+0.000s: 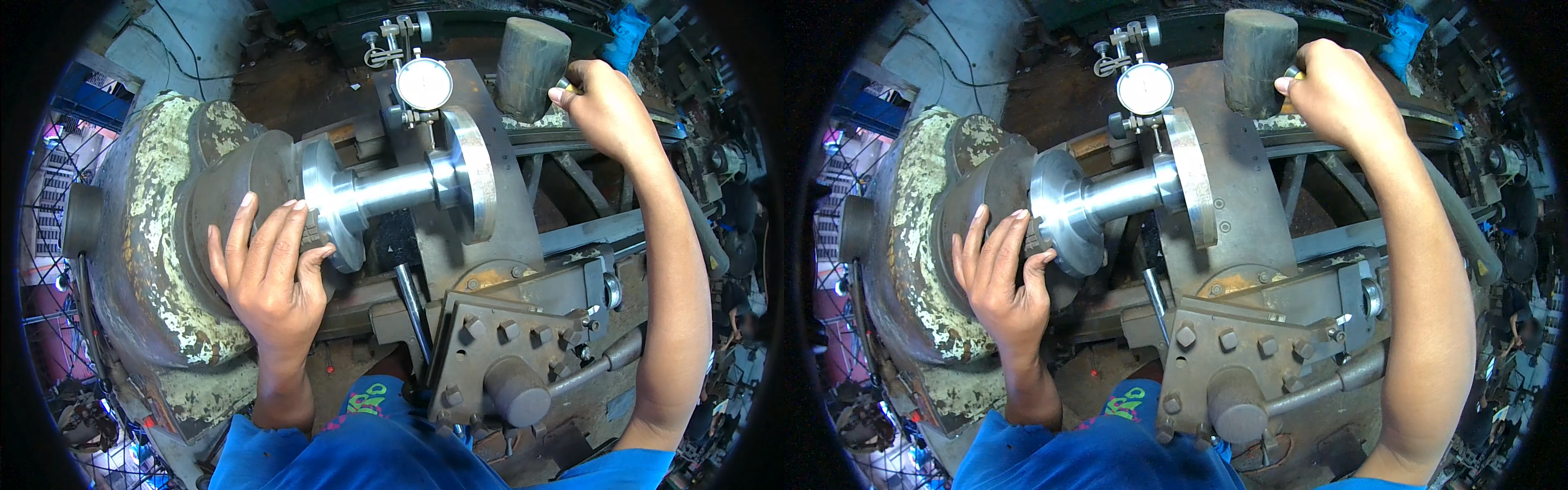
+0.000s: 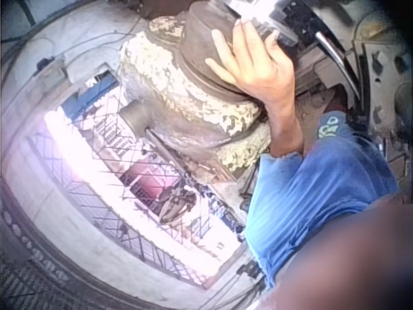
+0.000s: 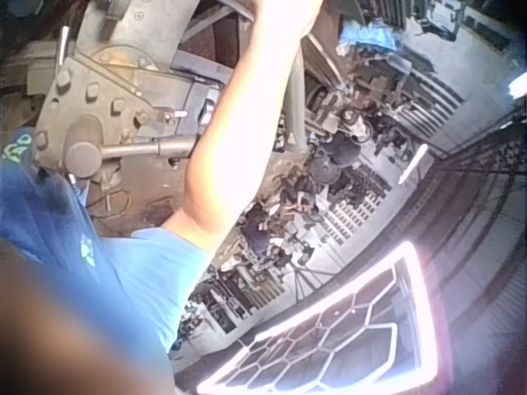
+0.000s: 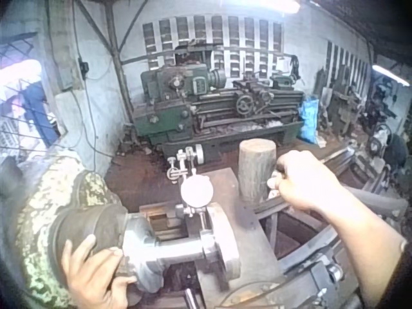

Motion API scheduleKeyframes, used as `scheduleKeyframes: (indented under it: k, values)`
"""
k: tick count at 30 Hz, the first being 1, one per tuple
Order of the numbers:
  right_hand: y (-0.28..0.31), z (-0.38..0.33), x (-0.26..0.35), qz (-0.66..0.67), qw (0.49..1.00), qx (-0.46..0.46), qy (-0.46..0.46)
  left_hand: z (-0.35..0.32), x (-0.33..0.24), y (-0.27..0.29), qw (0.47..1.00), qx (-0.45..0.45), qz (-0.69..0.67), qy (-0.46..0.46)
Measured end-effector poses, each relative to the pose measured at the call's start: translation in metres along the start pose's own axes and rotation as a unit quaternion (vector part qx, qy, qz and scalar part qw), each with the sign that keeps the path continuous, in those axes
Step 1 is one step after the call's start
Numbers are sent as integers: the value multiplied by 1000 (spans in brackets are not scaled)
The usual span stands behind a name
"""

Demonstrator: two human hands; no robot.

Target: The person uses a rubber mallet to tap a metal shaft mounted in a lathe chuck, repeatedly rotating the chuck by hand to check alignment. The person then uses a long metal bar to tighten the chuck jaws around the shaft.

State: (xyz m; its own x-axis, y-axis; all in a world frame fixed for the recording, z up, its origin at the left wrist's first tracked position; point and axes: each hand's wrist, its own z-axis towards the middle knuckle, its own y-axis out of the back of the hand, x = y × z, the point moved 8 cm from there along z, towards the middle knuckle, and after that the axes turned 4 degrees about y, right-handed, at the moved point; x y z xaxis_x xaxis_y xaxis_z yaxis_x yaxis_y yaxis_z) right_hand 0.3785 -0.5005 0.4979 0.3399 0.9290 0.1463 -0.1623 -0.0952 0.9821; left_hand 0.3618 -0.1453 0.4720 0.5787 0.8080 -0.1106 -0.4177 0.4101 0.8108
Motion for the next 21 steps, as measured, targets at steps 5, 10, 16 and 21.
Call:
scheduleKeyframes:
  k: [5,10,16,21]
  values:
    - [8,-2,3,28,999,-25,7,3,0,1,1000,1,4,1]
    - [4,0,-1,4,1000,-22,12,15,3,0,1000,14,-2,1]
    - [2,0,-2,-2,1000,-21,0,33,-1,-2,999,4,24,-26]
    - [12,0,2,50,998,-43,14,35,1,-2,999,22,30,2]
